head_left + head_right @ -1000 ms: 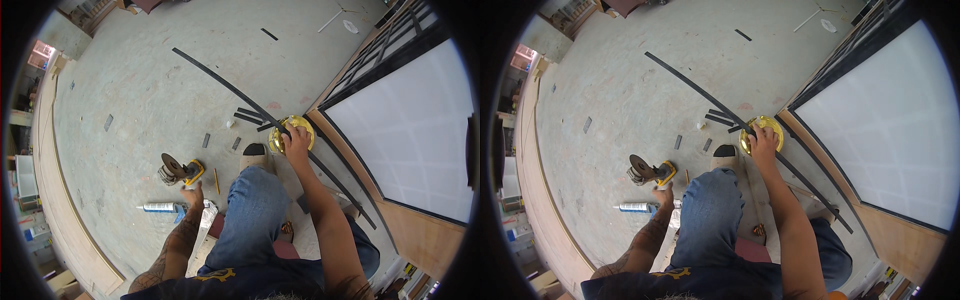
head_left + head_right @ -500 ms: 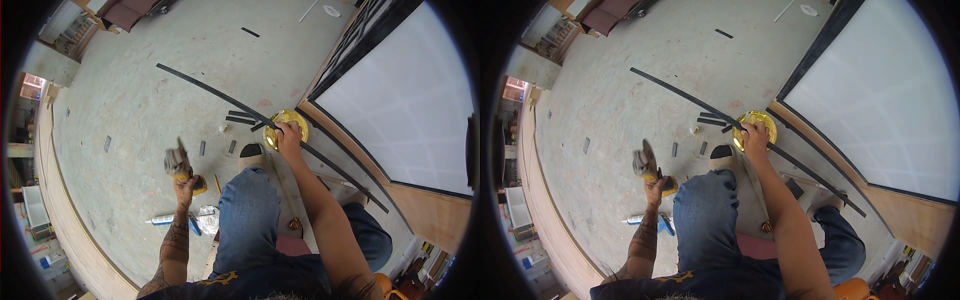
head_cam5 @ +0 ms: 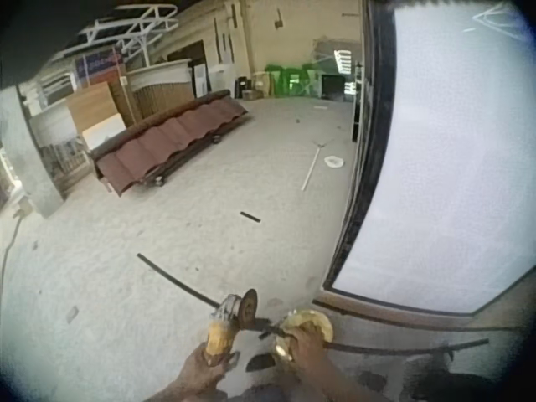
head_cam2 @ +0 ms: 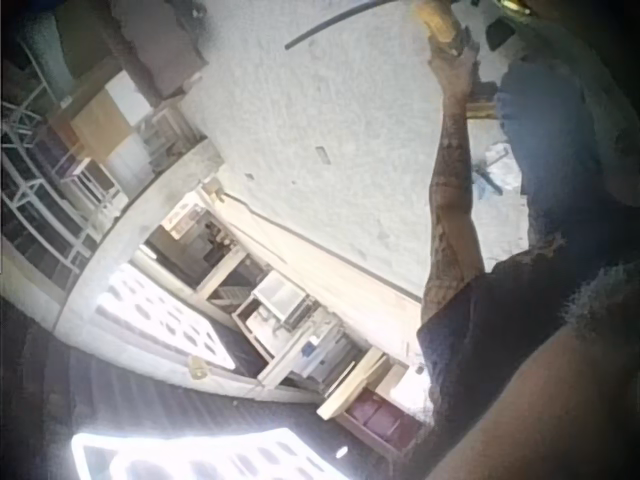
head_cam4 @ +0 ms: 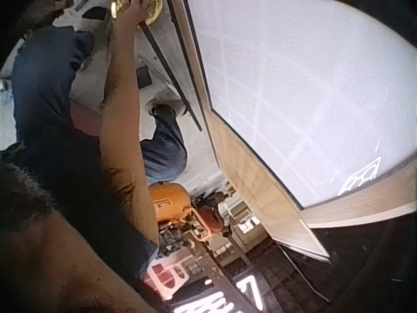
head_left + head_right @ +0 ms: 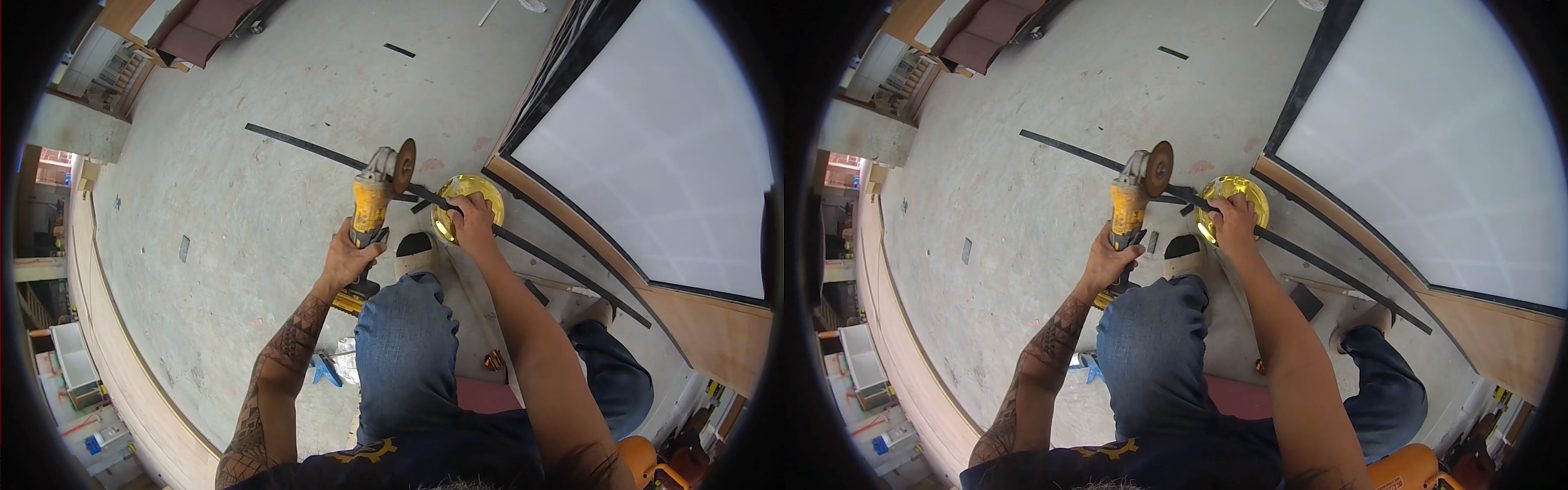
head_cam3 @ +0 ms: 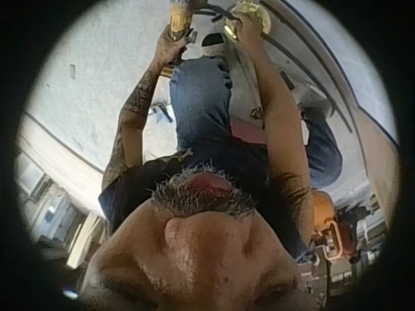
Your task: Cutting and measuring black plastic or rubber trim pieces for a piece of furniture, then applying adhesive and attaching them.
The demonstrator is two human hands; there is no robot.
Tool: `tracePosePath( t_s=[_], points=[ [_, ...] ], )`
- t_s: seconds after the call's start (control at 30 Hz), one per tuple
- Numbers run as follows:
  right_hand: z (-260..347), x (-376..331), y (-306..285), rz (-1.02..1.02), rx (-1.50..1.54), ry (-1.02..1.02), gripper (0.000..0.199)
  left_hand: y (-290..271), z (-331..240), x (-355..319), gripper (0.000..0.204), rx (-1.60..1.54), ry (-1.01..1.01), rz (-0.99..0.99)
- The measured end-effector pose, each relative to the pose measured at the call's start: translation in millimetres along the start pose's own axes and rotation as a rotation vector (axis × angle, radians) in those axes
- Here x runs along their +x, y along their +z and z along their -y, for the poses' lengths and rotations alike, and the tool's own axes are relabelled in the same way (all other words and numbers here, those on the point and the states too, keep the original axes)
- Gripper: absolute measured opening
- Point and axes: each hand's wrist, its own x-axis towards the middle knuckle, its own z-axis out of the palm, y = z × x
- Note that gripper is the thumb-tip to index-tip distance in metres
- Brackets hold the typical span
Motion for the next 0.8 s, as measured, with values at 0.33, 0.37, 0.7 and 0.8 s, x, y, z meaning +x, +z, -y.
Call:
tracePosePath(
  t_s=[0.33, 0.37, 0.7, 0.8],
  points=[
    [-0.8, 0.9, 1.2, 0.064, -0.015, 0.073, 0.030, 3.5, -17.6, 15.6, 0.057, 0.270, -0.071, 0.133],
    [-1.0, 0.6, 1.5, 0.056, -0.011, 0.068, 0.030, 4.1, -18.0, 15.7, 0.056, 0.300, -0.068, 0.130],
    [2.1, 0.5, -1.0, 0.066, 0.021, 0.072, 0.028, 9.7, -10.5, 19.3, 0.054, 0.359, -0.028, 0.111],
    [2.2, 0.4, -2.3, 0.069, 0.026, 0.073, 0.028, 11.8, -7.2, 19.7, 0.056, 0.356, -0.033, 0.107]
  ],
)
